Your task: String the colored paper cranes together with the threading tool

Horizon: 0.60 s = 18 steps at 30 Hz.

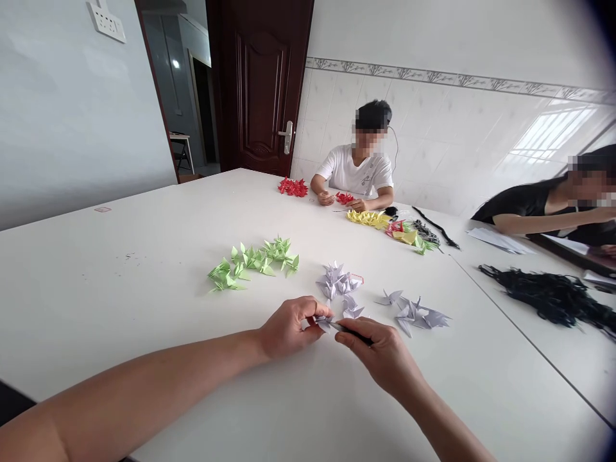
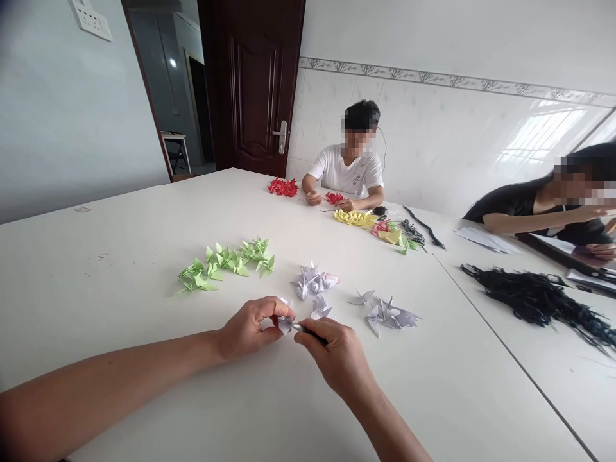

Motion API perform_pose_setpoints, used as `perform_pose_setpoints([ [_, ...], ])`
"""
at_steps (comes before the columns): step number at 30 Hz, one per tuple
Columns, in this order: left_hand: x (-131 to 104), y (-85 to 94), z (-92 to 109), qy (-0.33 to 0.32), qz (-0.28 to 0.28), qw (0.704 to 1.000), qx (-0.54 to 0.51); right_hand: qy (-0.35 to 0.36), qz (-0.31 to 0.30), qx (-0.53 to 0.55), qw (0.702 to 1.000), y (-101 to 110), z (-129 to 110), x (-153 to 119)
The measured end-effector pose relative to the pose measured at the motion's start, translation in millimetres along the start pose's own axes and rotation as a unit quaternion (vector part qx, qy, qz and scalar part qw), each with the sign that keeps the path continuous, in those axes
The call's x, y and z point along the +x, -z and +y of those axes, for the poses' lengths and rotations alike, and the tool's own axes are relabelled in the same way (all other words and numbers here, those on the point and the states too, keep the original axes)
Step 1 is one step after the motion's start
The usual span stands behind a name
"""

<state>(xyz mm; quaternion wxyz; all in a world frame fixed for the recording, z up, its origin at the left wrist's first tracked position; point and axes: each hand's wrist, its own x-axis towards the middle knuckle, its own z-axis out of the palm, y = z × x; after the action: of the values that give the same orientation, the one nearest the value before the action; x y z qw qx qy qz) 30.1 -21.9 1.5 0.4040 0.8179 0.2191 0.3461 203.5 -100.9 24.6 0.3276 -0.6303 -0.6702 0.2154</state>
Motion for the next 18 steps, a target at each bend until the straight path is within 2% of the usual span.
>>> perform_pose_setpoints([
  [4,-0.8,1.2,4.5,0.063,0.006,0.998,-0.009,-0.014,0.046,0.041,0.998,2.1,-6.5,-0.4],
  [7,-1.3,1.0,6.6,0.087,-0.012,0.996,-0.028,-0.01,0.081,0.075,0.994,-0.9,-7.8,-0.5],
  [13,-2.4,-1.9,-0.2,0.065,-0.1,0.992,-0.039,0.068,0.05,0.034,0.996,-13.8,-5.6,0.1],
  [16,-2.7,-2.3,-2.6,0.046,-0.08,0.996,0.004,0.055,0.066,0.026,0.996,-6.5,0.0,3.0],
  [18,-2.0,-0.9,-3.0,0.029,-0.039,0.997,0.056,0.013,0.112,0.024,0.993,7.8,9.5,6.5],
])
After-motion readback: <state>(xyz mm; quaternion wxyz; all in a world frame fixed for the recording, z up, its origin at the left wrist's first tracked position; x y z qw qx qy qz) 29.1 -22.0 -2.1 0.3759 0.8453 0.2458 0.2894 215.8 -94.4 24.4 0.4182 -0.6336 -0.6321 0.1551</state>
